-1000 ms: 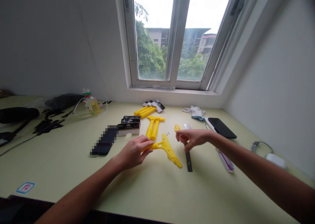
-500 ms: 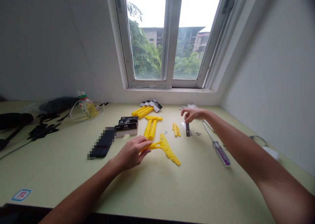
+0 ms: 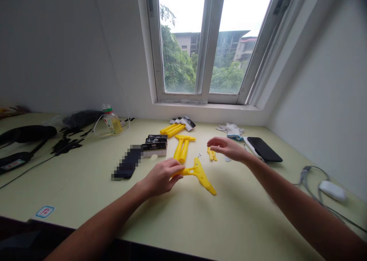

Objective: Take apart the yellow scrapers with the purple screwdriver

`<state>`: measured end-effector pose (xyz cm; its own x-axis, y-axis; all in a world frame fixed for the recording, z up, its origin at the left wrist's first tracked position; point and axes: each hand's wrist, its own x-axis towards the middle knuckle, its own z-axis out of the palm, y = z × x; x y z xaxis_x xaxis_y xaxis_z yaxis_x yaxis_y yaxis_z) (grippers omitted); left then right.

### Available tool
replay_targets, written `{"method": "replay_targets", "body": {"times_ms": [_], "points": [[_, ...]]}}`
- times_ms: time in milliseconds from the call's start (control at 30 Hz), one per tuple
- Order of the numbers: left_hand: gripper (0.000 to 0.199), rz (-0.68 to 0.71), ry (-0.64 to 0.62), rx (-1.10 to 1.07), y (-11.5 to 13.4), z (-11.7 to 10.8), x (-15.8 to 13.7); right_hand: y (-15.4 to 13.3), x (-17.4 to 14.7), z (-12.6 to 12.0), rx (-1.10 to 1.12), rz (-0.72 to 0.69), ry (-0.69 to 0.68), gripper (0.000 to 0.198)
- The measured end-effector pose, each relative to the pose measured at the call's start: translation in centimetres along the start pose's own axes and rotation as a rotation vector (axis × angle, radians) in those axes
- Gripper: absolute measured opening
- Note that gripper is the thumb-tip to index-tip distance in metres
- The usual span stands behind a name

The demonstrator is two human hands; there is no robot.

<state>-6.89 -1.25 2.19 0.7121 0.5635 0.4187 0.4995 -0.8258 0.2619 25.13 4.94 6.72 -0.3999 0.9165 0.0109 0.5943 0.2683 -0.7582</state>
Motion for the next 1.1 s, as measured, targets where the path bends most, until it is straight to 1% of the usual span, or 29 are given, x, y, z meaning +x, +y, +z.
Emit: {"method": "replay_targets", "body": {"times_ms": [33, 67, 100, 200, 267, 367, 433, 600, 733, 833, 900, 1033, 1100], "points": [[0.025, 0.006, 0.003, 0.001, 0.1, 0.0, 0.0, -1.0, -0.9, 1.6, 0.128, -0.023, -0.060, 0.041], [0.025, 0.011, 0.007, 0.004, 0.1, 0.0, 0.0, -1.9, -1.8, 3.0, 0.231, -0.006, -0.118, 0.044], [0.025, 0.015, 0.011, 0.008, 0.2, 0.1, 0.0, -2.7, -2.5, 4.3, 0.319, 0.042, -0.136, 0.046], [0.024, 0.027, 0.028, 0.034, 0.5, 0.1, 0.0, -3.7, -3.7, 6.9, 0.484, 0.227, -0.079, 0.050], [0.023, 0.039, 0.035, 0.054, 0.5, 0.1, 0.0, -3.8, -3.9, 7.6, 0.550, 0.255, -0.052, 0.044], [0.023, 0.050, 0.037, 0.070, 0.5, 0.2, 0.0, -3.7, -3.9, 8.0, 0.624, 0.221, -0.021, 0.032], [0.023, 0.051, 0.033, 0.076, 0.5, 0.2, 0.0, -3.8, -3.7, 8.1, 0.664, 0.228, 0.010, 0.027], [0.024, 0.053, 0.013, 0.080, 0.4, 0.3, 0.0, -3.8, -3.3, 8.5, 0.744, 0.293, 0.064, 0.024], [0.023, 0.048, 0.007, 0.076, 0.3, 0.3, 0.0, -3.2, -3.0, 8.7, 0.742, 0.318, 0.072, 0.028], [0.023, 0.052, 0.003, 0.086, 0.3, 0.4, 0.0, -3.0, -2.8, 8.6, 0.710, 0.315, 0.070, 0.033], [0.022, 0.054, -0.004, 0.100, 0.3, 0.4, 0.1, -3.2, -2.7, 8.5, 0.651, 0.319, 0.078, 0.033], [0.022, 0.057, -0.004, 0.133, 0.5, 0.5, 0.0, -3.7, -2.6, 8.2, 0.518, 0.312, 0.084, 0.027], [0.022, 0.059, -0.002, 0.158, 0.6, 0.5, 0.0, -3.8, -2.5, 7.9, 0.455, 0.285, 0.055, 0.024]]}}
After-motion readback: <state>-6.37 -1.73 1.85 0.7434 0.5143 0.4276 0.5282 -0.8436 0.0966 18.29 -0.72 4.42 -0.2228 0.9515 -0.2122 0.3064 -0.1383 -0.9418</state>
